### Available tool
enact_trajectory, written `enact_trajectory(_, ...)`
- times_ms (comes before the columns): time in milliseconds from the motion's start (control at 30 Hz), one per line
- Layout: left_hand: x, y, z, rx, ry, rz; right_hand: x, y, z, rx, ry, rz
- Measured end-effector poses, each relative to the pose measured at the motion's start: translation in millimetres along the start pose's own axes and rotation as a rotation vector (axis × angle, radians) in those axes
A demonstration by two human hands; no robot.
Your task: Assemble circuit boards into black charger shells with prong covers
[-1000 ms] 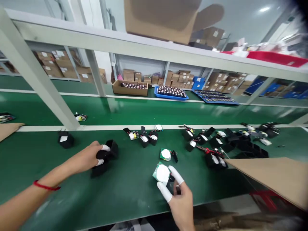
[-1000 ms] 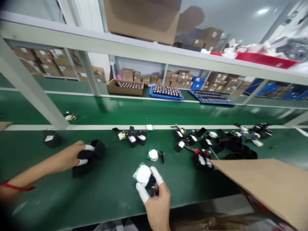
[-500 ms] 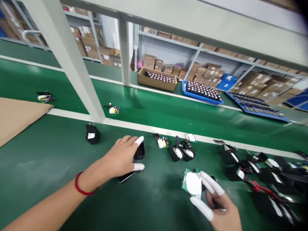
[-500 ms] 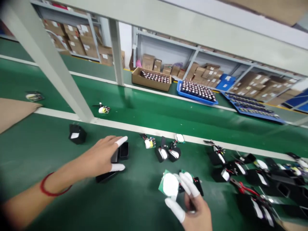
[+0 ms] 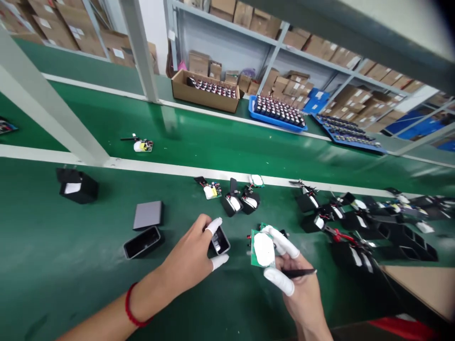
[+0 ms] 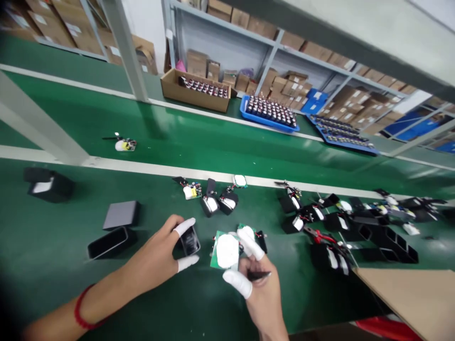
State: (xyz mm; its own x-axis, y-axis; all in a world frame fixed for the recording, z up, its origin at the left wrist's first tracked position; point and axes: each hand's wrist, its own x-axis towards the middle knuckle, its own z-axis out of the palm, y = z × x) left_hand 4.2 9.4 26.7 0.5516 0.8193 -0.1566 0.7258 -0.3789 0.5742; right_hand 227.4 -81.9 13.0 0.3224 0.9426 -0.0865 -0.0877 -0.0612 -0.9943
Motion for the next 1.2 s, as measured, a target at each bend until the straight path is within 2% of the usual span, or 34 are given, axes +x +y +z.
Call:
enact_trajectory(67,0,-10,18.0,-0.092,0.081,0.015,0,7,-3,0.094,-0.028,0.002)
enact_trajectory(167,-1,-23,28.2,-0.194,0.129,0.099,-1,14,-8,0.096,0.005,-0.004)
enact_trajectory(300,-2,-29,26.2,-0.272,0.085,0.095,-3,16,-9,0.019,0.044,-0.052)
enact_trajectory(433,0,-32,27.4,-0.302,0.075,0.075,-5,11,3,-0.105,0.053,-0.064)
enact_trajectory(533,0,-35,28.0,-0.265,0.096,0.087,-7,8,11,-0.190,0.073,-0.079)
enact_trajectory(633,-3,-36,23.3,-0.210,0.096,0.113,-5,5,12,-0.274,0.105,-0.084)
enact_trajectory(733,-6,-34,18.9,-0.185,0.103,0.175,-2,3,6,-0.398,0.083,-0.195)
enact_trajectory(800,-7,-30,21.2,-0.141,0.176,0.189,0,-1,5,-0.488,0.056,-0.298)
enact_trajectory(867,-8,-22,28.9,-0.074,0.314,0.174,0,-5,9,-0.564,0.062,-0.352)
enact_trajectory(933,-8,-13,38.5,0.004,0.444,0.177,-1,-8,17,-0.609,0.093,-0.363)
enact_trajectory(1000,-7,-5,43.8,0.076,0.494,0.198,-3,-9,24,-0.629,0.127,-0.349)
enact_trajectory(1067,-4,-2,39.1,0.089,0.423,0.210,-4,-10,27,-0.638,0.141,-0.353)
enact_trajectory(1100,-2,-1,32.4,0.059,0.342,0.222,-4,-10,26,-0.646,0.138,-0.364)
enact_trajectory(1200,3,-5,1.6,-0.087,-0.001,0.367,-4,-13,20,-0.686,0.092,-0.433)
